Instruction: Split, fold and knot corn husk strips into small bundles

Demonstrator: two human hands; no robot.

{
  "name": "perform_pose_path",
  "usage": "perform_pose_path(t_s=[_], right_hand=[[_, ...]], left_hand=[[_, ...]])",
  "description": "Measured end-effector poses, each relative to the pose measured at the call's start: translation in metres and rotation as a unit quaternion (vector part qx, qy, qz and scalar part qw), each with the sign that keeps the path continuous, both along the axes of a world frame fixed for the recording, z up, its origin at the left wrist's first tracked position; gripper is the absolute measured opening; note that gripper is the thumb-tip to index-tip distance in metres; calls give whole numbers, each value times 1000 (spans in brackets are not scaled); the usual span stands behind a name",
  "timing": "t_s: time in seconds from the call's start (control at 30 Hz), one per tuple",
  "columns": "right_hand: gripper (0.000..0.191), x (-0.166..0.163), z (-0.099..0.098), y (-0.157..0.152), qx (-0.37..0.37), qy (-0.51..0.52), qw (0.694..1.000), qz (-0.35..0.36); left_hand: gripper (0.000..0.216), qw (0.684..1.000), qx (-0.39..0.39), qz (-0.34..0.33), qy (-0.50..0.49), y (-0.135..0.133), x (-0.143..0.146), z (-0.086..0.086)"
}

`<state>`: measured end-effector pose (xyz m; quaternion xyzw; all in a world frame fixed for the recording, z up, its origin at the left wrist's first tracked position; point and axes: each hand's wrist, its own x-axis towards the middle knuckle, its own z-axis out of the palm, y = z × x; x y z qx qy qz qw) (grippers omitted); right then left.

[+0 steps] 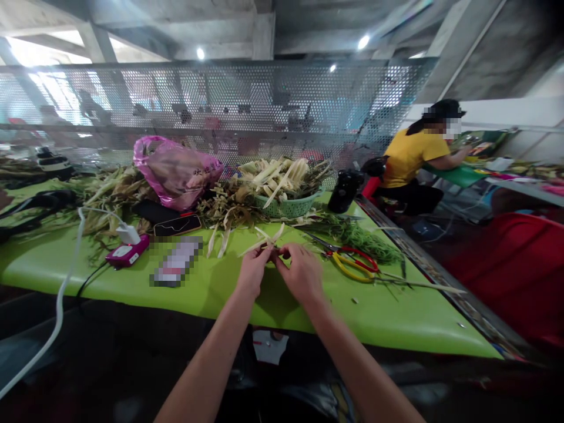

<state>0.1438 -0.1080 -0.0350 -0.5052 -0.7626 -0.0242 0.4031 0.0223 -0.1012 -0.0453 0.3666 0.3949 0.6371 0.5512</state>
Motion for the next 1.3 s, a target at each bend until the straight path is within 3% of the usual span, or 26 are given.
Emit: perform_pose_path(t_s=[0.27, 0.63, 0.8, 0.93, 1.07, 1.3], right_hand=[[24, 0, -5, 2, -70, 38, 997, 23], [15, -2, -1, 1, -109, -16, 990, 83], [16, 3, -2, 1, -140, -2, 982, 123], [19, 11, -2, 0, -150, 77, 976, 135], [28, 17, 2, 4, -117, 223, 964, 84], [24, 19, 3, 12, -196, 383, 891, 143]], left_hand=[[23, 999, 27, 14, 27, 1, 1, -4], [20, 997, 33, 56, 43, 7, -2, -11], [21, 996, 40, 63, 46, 3, -5, -5], [21, 996, 27, 49, 67, 0, -8, 3], [21, 998, 6, -15, 60, -2, -6, 3], [31, 990, -17, -139, -27, -10, 1, 6]])
